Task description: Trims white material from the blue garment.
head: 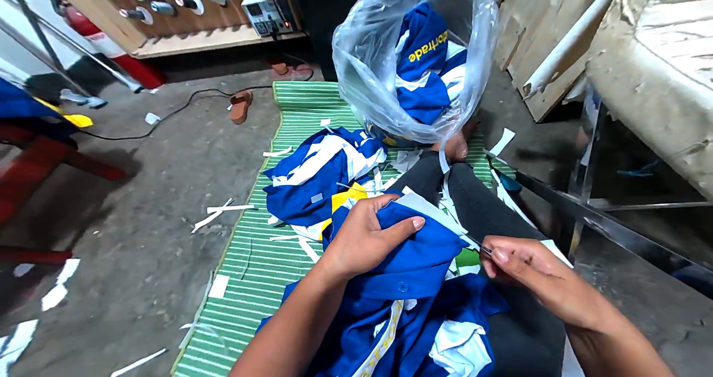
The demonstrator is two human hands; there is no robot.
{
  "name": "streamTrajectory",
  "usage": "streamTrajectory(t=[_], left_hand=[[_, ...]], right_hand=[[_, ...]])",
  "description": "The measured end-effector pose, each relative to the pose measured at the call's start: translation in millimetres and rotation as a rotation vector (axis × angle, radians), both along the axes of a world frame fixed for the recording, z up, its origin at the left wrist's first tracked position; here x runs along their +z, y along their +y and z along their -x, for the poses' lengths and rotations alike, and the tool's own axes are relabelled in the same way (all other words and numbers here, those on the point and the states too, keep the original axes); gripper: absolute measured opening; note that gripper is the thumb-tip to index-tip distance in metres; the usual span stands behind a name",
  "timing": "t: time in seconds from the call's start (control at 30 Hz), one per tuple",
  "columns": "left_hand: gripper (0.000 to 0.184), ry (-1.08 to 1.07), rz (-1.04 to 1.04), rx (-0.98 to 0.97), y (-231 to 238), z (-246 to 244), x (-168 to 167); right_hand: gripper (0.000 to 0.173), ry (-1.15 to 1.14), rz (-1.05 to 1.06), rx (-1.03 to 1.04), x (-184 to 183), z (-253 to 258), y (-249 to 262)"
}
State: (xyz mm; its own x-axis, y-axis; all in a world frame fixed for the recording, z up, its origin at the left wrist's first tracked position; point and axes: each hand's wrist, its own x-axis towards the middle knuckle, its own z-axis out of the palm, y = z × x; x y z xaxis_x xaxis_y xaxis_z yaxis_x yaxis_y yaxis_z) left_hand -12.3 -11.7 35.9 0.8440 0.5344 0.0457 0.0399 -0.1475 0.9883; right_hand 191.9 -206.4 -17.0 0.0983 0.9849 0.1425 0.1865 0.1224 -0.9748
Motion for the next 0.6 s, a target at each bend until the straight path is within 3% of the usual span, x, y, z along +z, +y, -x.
streamTrajectory(t=[0.6], left_hand=[[0.011, -0.025, 0.019, -0.032, -4, 2, -1]], right_hand=[[0.041, -0.034, -0.056, -0.005, 1, 4, 12]])
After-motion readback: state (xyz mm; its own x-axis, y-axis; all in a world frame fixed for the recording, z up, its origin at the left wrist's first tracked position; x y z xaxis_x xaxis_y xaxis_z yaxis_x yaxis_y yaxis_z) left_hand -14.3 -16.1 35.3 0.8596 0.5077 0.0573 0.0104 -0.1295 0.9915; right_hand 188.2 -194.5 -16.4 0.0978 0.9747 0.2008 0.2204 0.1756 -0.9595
